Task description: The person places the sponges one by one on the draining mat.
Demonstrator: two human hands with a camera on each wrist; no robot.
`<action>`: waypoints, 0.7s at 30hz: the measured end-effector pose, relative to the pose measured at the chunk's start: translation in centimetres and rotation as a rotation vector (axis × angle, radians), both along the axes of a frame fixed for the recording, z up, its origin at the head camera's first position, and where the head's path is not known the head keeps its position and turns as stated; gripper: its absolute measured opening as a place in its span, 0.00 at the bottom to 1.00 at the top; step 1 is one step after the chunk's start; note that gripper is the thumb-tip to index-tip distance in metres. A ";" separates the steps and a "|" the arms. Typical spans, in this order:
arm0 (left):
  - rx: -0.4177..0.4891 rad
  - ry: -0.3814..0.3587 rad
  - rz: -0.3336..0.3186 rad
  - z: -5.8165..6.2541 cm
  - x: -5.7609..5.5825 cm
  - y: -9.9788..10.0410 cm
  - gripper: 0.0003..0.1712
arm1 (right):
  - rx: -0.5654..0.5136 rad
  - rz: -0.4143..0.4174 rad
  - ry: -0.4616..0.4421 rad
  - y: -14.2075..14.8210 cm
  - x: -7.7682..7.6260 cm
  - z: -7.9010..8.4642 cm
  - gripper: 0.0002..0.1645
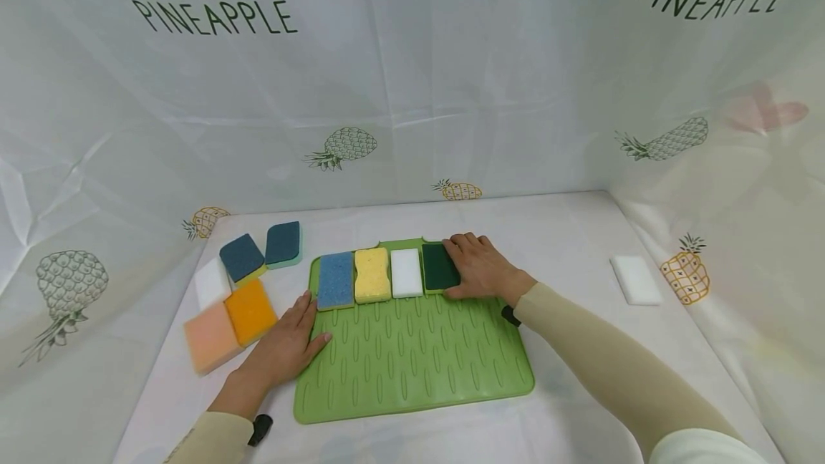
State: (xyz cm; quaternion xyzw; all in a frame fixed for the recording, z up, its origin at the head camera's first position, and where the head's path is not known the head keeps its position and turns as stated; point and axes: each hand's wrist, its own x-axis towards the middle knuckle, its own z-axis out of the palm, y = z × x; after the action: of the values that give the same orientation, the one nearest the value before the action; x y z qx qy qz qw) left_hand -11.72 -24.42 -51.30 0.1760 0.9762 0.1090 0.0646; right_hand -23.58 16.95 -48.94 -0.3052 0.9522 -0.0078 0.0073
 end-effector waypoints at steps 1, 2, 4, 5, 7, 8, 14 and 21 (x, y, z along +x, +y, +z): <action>0.002 0.000 0.001 0.0 0.0 0.0 0.46 | 0.003 0.001 -0.003 0.0 0.0 0.0 0.64; 0.003 -0.002 0.003 0.1 0.0 0.0 0.46 | 0.005 0.004 0.000 0.0 -0.1 -0.1 0.64; 0.005 -0.007 0.006 0.1 0.0 0.1 0.46 | 0.007 0.007 0.002 0.0 -0.1 -0.1 0.63; 0.006 -0.007 0.004 0.1 0.0 0.1 0.46 | 0.010 0.008 0.001 -0.1 -0.2 -0.1 0.63; 0.008 -0.011 0.004 0.2 0.0 0.1 0.46 | 0.021 0.006 -0.004 -0.1 -0.2 -0.2 0.63; 0.008 -0.011 0.004 0.2 0.0 0.1 0.46 | 0.026 0.004 -0.008 -0.1 -0.3 -0.2 0.64; 0.011 0.004 -0.004 0.1 0.1 0.0 0.46 | 0.037 -0.014 -0.056 -0.1 -0.3 -0.2 0.64; 0.009 0.004 0.000 0.1 0.1 0.0 0.46 | 0.042 -0.028 -0.087 -0.1 -0.3 0.0 0.65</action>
State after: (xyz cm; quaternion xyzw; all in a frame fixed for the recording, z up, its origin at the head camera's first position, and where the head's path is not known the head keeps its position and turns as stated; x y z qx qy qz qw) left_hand -11.60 -24.40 -51.20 0.1764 0.9758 0.1132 0.0620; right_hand -23.84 16.89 -48.95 -0.2911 0.9551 -0.0011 0.0553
